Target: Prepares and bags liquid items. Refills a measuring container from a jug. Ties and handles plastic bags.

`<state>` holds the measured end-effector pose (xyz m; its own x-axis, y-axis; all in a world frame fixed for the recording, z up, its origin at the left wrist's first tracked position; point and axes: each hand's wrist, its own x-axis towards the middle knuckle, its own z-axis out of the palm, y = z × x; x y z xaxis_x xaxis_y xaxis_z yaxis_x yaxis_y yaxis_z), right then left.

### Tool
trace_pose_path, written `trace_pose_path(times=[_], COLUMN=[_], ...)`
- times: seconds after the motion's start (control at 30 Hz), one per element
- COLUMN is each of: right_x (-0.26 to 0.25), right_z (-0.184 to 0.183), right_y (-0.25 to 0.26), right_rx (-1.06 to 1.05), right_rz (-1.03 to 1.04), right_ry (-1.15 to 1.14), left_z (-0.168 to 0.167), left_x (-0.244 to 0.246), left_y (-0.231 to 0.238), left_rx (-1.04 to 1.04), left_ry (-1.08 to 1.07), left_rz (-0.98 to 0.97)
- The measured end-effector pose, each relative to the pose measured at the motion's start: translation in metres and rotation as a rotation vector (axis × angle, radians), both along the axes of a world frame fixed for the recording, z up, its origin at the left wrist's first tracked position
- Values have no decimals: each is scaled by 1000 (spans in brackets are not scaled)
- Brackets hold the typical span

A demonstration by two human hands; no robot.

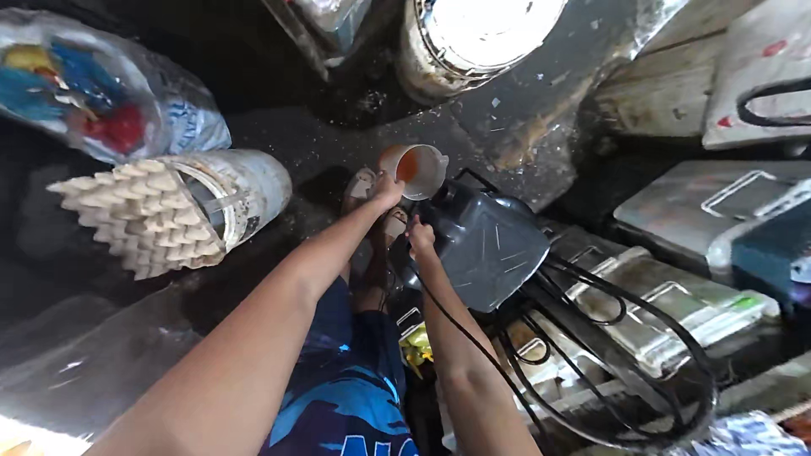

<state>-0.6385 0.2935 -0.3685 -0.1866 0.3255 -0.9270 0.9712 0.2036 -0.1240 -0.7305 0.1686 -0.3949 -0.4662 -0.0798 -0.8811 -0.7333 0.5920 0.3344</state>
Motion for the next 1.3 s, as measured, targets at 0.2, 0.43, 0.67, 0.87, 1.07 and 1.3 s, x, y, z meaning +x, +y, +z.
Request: trace_pose_path(times=[0.2, 0.43, 0.67, 0.87, 1.07, 1.3], right_x=[-10, -13, -17, -17, -22, -22], right_z=[-19, -44, -53, -59, -54, -55], right_y=[-17, -27, -33, -36, -40, -38], right_rx=[29, 128, 152, 143, 143, 149], right_rz=[80, 113, 171, 163, 188, 200], right_ry=[-60, -79, -122, -129, -151, -172], left_z=[-41, -71, -92, -105, -100, -108], left_x=[3, 0, 9, 11, 8, 11], left_y=[-3, 0, -8, -12, -16, -16], left_rx=[-6, 28, 11, -14, 4, 6], left_ry=[40, 10, -2, -10, -18, -12], left_rz=[-43, -12, 1, -20, -20, -33])
